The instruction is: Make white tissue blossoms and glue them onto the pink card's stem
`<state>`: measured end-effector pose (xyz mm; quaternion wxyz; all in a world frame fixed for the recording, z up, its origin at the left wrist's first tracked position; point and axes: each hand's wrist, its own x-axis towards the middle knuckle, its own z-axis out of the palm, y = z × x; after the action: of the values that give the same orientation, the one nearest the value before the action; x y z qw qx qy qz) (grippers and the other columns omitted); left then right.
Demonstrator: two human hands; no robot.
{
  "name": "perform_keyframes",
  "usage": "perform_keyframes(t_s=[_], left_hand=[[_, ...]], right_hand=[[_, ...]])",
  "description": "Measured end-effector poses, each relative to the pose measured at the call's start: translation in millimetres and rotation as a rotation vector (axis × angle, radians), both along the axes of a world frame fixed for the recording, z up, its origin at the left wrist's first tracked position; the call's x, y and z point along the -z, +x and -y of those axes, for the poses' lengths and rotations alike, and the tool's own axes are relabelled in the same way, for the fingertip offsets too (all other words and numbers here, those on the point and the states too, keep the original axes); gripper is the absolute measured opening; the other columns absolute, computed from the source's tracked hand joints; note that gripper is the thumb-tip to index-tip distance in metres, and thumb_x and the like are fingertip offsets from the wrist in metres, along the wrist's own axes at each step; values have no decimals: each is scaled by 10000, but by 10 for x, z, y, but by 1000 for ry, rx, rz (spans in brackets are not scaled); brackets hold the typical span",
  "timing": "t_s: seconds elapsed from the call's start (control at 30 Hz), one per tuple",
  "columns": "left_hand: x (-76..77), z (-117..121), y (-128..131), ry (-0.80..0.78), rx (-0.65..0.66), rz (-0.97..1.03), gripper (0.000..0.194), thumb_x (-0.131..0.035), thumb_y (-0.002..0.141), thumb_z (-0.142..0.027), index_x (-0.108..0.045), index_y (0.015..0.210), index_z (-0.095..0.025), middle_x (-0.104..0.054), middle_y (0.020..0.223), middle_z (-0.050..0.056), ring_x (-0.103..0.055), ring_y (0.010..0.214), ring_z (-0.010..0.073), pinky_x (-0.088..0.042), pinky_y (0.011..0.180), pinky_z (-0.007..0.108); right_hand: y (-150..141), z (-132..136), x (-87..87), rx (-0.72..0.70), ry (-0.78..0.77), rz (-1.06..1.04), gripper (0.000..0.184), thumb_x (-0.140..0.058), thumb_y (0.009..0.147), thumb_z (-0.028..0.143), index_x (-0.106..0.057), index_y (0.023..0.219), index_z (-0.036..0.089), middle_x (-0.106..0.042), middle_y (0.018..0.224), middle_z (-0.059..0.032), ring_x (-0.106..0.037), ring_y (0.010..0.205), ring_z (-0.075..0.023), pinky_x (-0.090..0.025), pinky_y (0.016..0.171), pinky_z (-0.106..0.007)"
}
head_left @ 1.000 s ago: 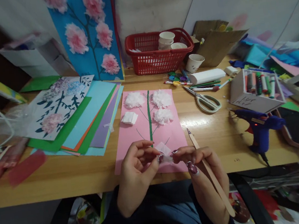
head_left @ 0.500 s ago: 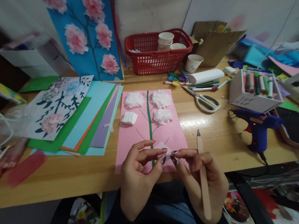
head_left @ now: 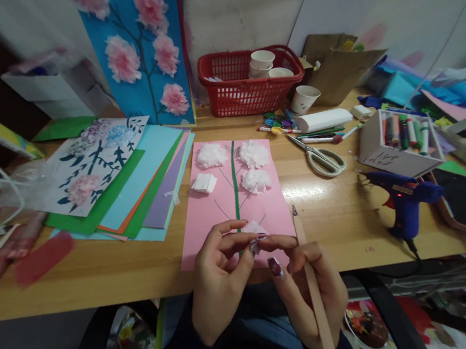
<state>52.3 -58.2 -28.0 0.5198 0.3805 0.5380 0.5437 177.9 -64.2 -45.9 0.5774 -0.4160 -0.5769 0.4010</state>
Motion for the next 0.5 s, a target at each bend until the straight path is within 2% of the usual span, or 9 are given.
perform_keyframes(t_s=[0.17, 0.3, 0.5], left_hand=[[0, 13, -15, 19, 75, 142, 317, -665, 837, -182, -545, 1131, -187, -762, 1030, 80, -742, 892, 176, -586, 677, 197], [23, -16, -17, -34, 67, 185, 369, -715, 816, -188, -534, 1137, -185, -767, 1021, 80, -735, 934, 182, -586, 730, 205], [64, -34, 25, -60, 64, 201, 426, -729, 825, -244, -501, 1181, -191, -778, 993, 79, -740, 900, 192, -594, 770, 263]], right_hand=[[12, -12, -45, -55, -18, -17, 145, -580, 890, 139, -489, 844, 242, -718, 1096, -52, -683, 1029, -189, -550, 777, -268], [11, -18, -56, -70, -67, -67, 80, -593, 904, 209, -531, 866, 243, -720, 1137, -68, -658, 1106, -211, -544, 856, -309], [59, -9, -39, -79, -101, -114, 52, -589, 915, 260, -562, 871, 253, -724, 1154, -79, -681, 1065, -235, -566, 823, -354]])
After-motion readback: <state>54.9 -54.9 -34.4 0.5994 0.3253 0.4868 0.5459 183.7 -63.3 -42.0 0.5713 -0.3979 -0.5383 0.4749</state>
